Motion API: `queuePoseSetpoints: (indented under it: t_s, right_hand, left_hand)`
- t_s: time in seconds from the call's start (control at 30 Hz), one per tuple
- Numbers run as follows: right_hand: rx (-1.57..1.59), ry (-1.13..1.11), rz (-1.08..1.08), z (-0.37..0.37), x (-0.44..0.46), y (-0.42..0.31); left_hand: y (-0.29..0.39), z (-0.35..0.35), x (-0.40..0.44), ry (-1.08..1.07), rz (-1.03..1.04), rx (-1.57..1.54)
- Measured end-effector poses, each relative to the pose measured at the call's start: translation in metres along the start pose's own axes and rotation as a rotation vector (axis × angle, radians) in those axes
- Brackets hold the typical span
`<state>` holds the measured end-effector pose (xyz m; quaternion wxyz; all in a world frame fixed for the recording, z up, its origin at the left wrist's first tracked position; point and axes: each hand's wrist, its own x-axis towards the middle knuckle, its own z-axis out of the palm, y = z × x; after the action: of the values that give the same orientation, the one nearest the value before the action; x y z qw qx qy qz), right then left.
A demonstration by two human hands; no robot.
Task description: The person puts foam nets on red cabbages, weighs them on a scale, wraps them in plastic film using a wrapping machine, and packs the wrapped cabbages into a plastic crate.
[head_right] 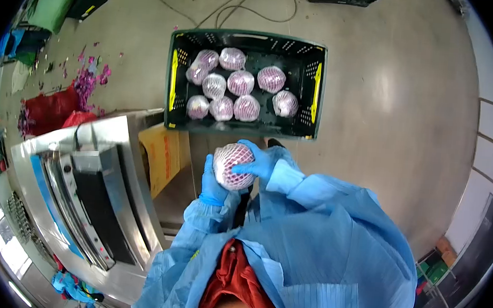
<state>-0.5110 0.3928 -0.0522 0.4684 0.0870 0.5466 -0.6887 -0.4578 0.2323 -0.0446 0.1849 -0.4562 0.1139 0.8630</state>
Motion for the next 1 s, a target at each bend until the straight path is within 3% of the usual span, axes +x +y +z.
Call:
queuePoseSetpoints:
  t_s: [0.03, 0.1, 0.17, 0.23, 0.3, 0.33, 0.43, 0.5, 0.53, 0.57, 0.67, 0.73, 0.8, 0.83, 0.9, 1.0]
  right_hand:
    - [0.030, -0.030, -0.069, -0.036, 0.023, 0.002]
    - [0.261, 0.021, -0.017, -0.093, 0.065, -0.007]
    - [0.477, -0.006, -0.022, -0.141, 0.113, -0.029]
    - [0.583, -0.029, -0.019, -0.194, 0.168, -0.032]
    - [0.634, 0.137, 0.037, -0.236, 0.224, -0.033]
    - [0.551, 0.194, 0.070, -0.269, 0.265, -0.022]
    - [0.180, 0.408, 0.055, -0.292, 0.313, -0.042]
    - [-0.025, 0.357, 0.024, -0.309, 0.351, -0.032]
    - [-0.329, 0.505, 0.061, -0.318, 0.377, -0.021]
    - [-0.454, 0.414, 0.055, -0.339, 0.406, 0.002]
    - [-0.696, 0.563, 0.185, -0.328, 0.414, 0.000]
    - [-0.494, 0.572, 0.094, -0.346, 0.437, 0.026]
    - [-0.038, 0.498, -0.115, -0.328, 0.417, 0.016]
    - [-0.075, 0.706, 0.070, -0.320, 0.402, 0.007]
    - [-0.167, 0.630, -0.003, -0.330, 0.384, 0.018]
    - [-0.848, 0.687, -0.105, -0.352, 0.375, 0.037]
  left_hand:
    - [0.001, 0.023, 0.026, 0.075, -0.011, 0.022]
    - [-0.003, 0.000, 0.124, -0.097, 0.127, 0.249]
    - [0.012, 0.029, 0.189, -0.071, 0.101, 0.354]
    - [0.028, 0.070, 0.237, 0.114, 0.162, 0.681]
    - [0.032, 0.058, 0.308, 0.174, 0.556, 0.904]
    - [0.033, 0.042, 0.354, 0.240, 0.817, 1.056]
    - [0.035, 0.046, 0.368, 0.398, 0.687, 1.389]
    - [0.034, 0.039, 0.372, 0.311, 0.689, 1.782]
    - [0.032, 0.042, 0.369, 0.304, 0.673, 1.986]
    - [0.030, 0.044, 0.369, 0.291, 0.649, 2.187]
    - [0.028, 0.026, 0.389, 0.215, 0.703, 2.371]
    - [0.031, 0.016, 0.402, 0.189, 0.726, 2.465]
    - [0.035, 0.004, 0.408, 0.133, 0.723, 2.521]
    - [0.038, 0.001, 0.407, 0.088, 0.746, 2.539]
    - [0.037, -0.006, 0.405, 0.108, 0.806, 2.543]
    - [0.036, -0.010, 0.403, 0.140, 0.821, 2.529]
